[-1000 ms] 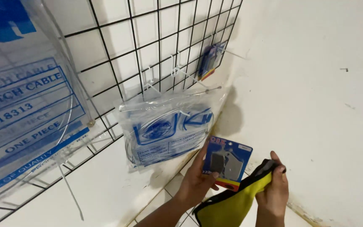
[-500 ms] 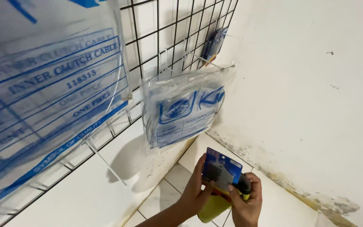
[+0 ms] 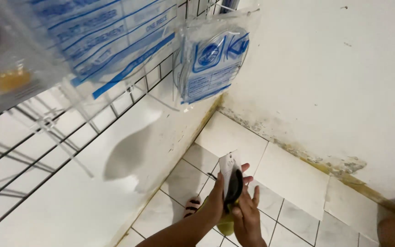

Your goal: The person wipes a packaged scooter belt and a small white card with a yellow cloth. They then hang the belt package on a wall grid rack and continue wiping the card.

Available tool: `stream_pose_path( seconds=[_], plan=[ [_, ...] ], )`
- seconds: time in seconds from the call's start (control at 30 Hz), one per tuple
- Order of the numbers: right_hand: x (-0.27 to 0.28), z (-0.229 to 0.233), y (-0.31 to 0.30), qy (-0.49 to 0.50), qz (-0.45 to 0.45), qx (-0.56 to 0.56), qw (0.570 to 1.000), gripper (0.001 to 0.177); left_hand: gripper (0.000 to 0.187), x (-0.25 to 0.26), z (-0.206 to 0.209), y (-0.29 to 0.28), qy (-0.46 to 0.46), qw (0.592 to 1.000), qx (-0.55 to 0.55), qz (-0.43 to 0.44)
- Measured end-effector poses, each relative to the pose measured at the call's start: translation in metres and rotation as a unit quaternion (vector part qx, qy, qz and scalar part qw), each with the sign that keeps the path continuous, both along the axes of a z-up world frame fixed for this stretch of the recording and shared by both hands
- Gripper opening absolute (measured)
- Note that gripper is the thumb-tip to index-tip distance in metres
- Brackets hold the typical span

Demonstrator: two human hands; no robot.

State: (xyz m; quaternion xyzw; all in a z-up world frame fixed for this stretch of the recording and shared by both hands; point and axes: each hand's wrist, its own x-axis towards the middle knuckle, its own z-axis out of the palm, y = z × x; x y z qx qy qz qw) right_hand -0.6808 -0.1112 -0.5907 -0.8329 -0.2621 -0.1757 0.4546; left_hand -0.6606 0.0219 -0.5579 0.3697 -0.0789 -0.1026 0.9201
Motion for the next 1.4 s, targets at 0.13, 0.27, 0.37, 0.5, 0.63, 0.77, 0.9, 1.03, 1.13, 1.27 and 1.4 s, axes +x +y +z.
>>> stream_pose_path(
  seconds=[0.13, 0.27, 0.37, 0.5, 0.63, 0.77, 0.9, 1.03, 1.13, 1.27, 1.4],
  plan=[
    [-0.032, 0.018, 0.010, 0.029, -0.024, -0.113, 0.993, 0.064, 0.078, -0.035, 0.010, 0.009, 0.130, 0.985, -0.094, -0.062],
    [-0.080, 0.031, 0.030, -0.079, 0.053, -0.164, 0.982, 0.068, 0.067, -0.041, 0.008, 0.030, 0.037, 0.946, -0.317, -0.052],
    [-0.081, 0.017, 0.026, -0.082, -0.020, -0.231, 0.969, 0.063, 0.063, -0.063, 0.028, 0.046, 0.090, 0.918, -0.367, -0.117],
    [-0.103, 0.041, 0.052, -0.020, -0.055, -0.163, 0.985, 0.065, 0.072, -0.080, 0.007, 0.060, 0.048, 0.936, -0.297, -0.181],
    [-0.136, 0.022, 0.087, -0.124, -0.052, -0.221, 0.966, 0.049, 0.066, -0.086, 0.006, 0.095, 0.076, 0.909, -0.340, -0.229],
    [-0.157, 0.028, 0.119, -0.030, -0.082, -0.173, 0.981, 0.052, 0.066, -0.124, 0.037, 0.139, 0.100, 0.966, -0.200, -0.132],
    [-0.188, 0.014, 0.175, -0.018, -0.103, -0.140, 0.985, 0.055, 0.071, -0.135, 0.017, 0.179, 0.098, 0.953, -0.237, -0.161],
    [-0.212, -0.004, 0.208, -0.073, -0.126, -0.129, 0.981, 0.047, 0.066, -0.152, 0.023, 0.204, 0.086, 0.957, -0.235, -0.146],
    [-0.228, 0.003, 0.220, -0.041, -0.177, -0.126, 0.975, 0.056, 0.071, -0.166, 0.028, 0.212, 0.086, 0.961, -0.203, -0.167],
    [-0.249, 0.009, 0.237, -0.089, -0.161, -0.120, 0.976, 0.046, 0.080, -0.164, 0.007, 0.202, 0.086, 0.957, -0.217, -0.175],
    [-0.256, 0.006, 0.221, -0.060, -0.132, -0.120, 0.982, 0.045, 0.066, -0.179, 0.028, 0.197, -0.019, 0.970, -0.204, -0.134]
  ],
)
